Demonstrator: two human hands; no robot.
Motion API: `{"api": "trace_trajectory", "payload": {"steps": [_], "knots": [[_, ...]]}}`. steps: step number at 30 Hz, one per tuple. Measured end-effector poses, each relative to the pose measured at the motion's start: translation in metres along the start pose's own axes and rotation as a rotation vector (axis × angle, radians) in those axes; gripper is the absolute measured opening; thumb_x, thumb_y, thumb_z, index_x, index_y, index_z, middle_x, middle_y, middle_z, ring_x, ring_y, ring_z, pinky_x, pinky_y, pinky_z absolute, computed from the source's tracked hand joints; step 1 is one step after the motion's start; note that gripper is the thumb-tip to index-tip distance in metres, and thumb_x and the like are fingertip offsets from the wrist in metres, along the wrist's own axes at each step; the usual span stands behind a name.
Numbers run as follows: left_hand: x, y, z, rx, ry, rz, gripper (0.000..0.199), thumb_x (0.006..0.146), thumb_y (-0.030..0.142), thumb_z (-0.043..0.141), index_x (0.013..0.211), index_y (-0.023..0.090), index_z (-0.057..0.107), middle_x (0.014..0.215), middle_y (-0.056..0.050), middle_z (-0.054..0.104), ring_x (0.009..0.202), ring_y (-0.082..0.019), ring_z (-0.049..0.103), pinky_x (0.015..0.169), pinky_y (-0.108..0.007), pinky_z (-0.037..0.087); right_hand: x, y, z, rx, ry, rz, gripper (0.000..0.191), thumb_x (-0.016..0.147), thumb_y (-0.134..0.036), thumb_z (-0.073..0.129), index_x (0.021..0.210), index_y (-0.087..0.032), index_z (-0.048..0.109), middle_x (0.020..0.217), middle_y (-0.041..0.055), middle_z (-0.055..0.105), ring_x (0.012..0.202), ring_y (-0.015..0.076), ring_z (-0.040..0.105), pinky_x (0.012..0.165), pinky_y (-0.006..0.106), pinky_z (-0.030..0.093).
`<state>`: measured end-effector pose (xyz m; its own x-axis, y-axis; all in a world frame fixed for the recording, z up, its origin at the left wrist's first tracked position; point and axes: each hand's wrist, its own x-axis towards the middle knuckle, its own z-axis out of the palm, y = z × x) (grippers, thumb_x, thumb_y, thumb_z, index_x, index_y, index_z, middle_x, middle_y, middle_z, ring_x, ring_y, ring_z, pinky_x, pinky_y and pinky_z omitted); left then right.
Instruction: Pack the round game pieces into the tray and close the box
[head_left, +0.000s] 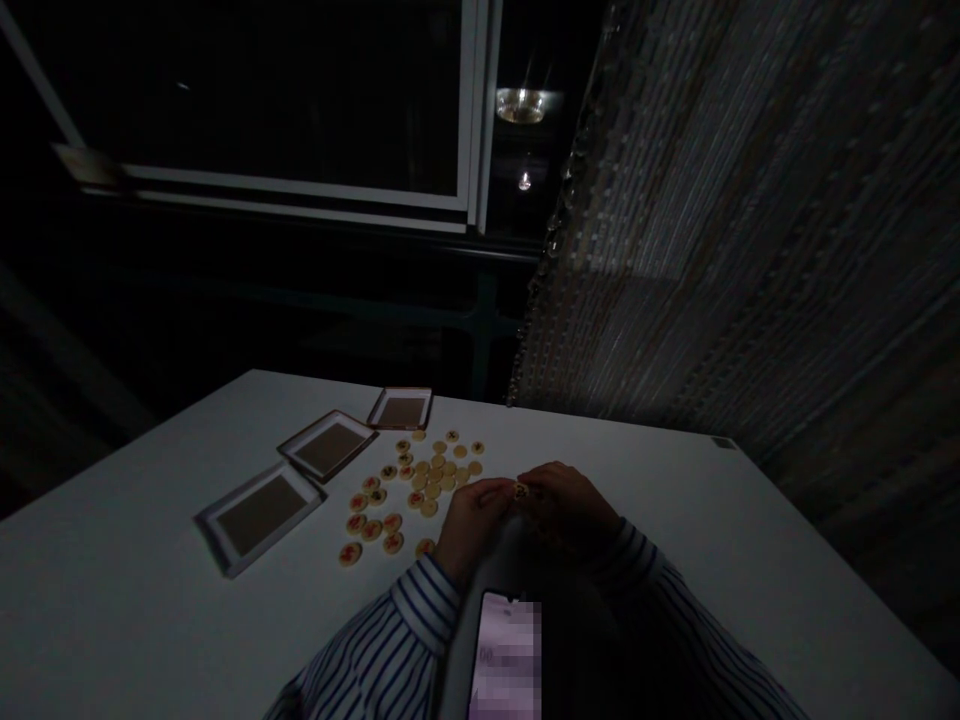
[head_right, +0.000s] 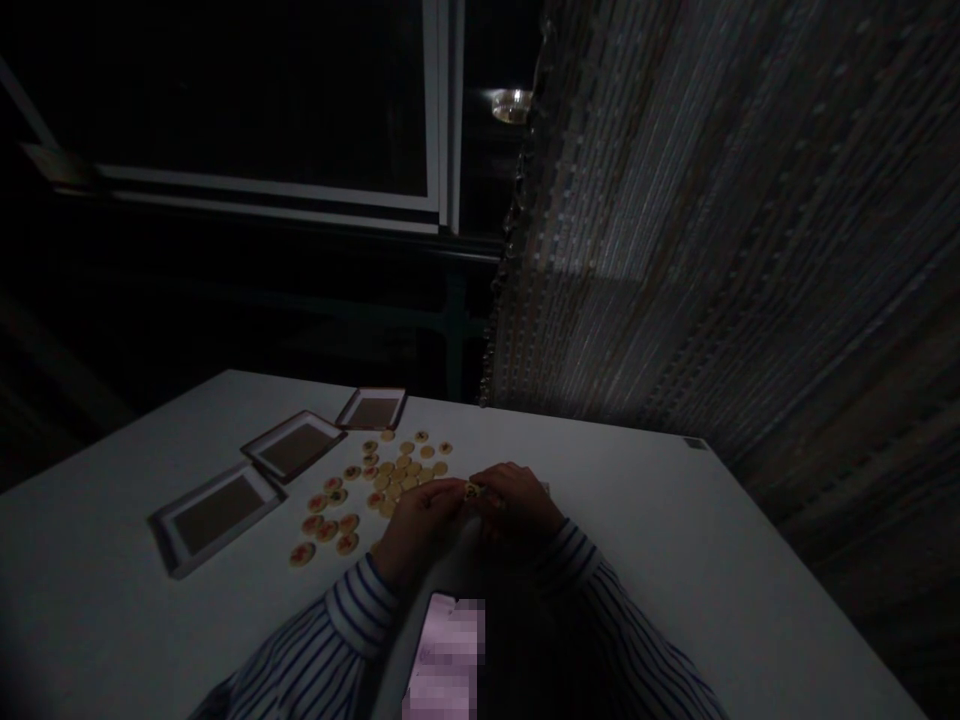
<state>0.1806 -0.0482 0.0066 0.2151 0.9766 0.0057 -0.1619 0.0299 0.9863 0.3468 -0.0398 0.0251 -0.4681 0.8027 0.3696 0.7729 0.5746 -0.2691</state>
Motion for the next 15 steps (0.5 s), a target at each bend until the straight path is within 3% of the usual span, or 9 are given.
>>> {"api": "trace_trajectory", "payload": {"steps": [9,15], "knots": [[0.000,-0.012,0.006,0.062,0.074,0.019,0.020,0.066,0.029,0.060,0.080,0.016,0.067,0.083,-0.007,0.069,0.079,-0.019,0.063,0.074,-0.029,0.050,-0.003,0.012,0.009,0.132,-0.012,0.014,0.025,0.080,-0.033,0.050,0.095,-0.018,0.062,0.089,0.0075,0.066,0.083,0.0172,0.059,0.072,0.030,0.047],[-0.002,-0.017,0.006,0.134,0.077,0.056,0.018,0.071,0.028,0.053,0.080,0.020,0.067,0.084,-0.006,0.069,0.080,-0.018,0.062,0.074,-0.029,0.050,-0.009,0.017,0.019,0.291,0.092,0.065,0.026,0.077,-0.033,0.052,0.094,-0.018,0.062,0.085,0.0086,0.066,0.078,0.0180,0.061,0.070,0.032,0.049]]}}
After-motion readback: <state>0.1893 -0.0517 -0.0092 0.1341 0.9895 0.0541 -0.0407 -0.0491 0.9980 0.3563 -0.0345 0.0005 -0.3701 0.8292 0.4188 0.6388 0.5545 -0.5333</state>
